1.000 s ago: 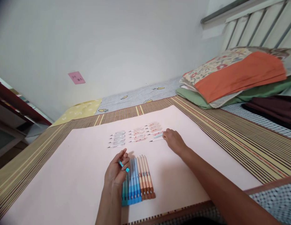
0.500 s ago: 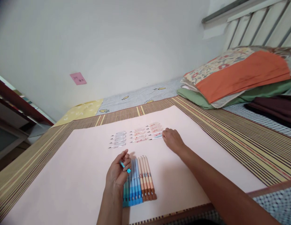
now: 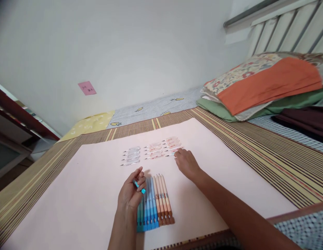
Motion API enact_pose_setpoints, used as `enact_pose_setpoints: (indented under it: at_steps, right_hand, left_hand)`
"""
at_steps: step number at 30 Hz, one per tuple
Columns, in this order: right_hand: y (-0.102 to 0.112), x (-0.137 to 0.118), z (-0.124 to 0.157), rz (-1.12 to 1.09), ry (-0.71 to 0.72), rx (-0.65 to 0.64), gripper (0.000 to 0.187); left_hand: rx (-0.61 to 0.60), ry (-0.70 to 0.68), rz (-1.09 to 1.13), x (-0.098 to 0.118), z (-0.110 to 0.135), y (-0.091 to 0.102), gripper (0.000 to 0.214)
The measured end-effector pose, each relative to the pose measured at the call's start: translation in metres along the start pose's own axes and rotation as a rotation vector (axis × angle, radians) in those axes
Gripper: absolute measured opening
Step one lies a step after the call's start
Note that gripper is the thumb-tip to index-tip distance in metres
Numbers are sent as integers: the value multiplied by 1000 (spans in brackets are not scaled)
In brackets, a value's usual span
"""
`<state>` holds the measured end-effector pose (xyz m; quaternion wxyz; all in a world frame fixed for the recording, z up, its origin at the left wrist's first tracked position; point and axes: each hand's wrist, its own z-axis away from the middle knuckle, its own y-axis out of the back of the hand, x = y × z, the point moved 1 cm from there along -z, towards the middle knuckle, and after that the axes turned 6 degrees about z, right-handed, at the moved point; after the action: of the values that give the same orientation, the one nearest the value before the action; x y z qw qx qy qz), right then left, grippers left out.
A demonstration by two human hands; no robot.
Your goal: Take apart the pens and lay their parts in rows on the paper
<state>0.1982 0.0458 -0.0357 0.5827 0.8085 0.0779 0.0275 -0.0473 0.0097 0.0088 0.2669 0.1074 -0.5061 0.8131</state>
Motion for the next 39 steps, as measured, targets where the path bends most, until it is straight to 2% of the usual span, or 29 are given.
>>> enact_pose_setpoints:
  at_steps: [7, 17, 21, 26, 39]
  right_hand:
    - [-5, 1, 1, 36, -28, -16, 17]
    - [-3, 2, 1, 48, -58, -17, 16]
    - [0, -8, 3, 36, -9, 1, 17]
    - [0, -22, 6, 47, 96, 14, 30]
    - [-9, -23, 9, 59, 71, 47, 22]
  left_hand:
    - [7, 9, 13, 0, 1, -2, 11]
    - [5, 6, 6, -1, 1, -3, 9]
    - [11, -6, -5, -1, 2, -3, 11]
    - [15, -7, 3, -1, 2, -2, 14]
    - [8, 4, 11, -1, 2, -3, 12]
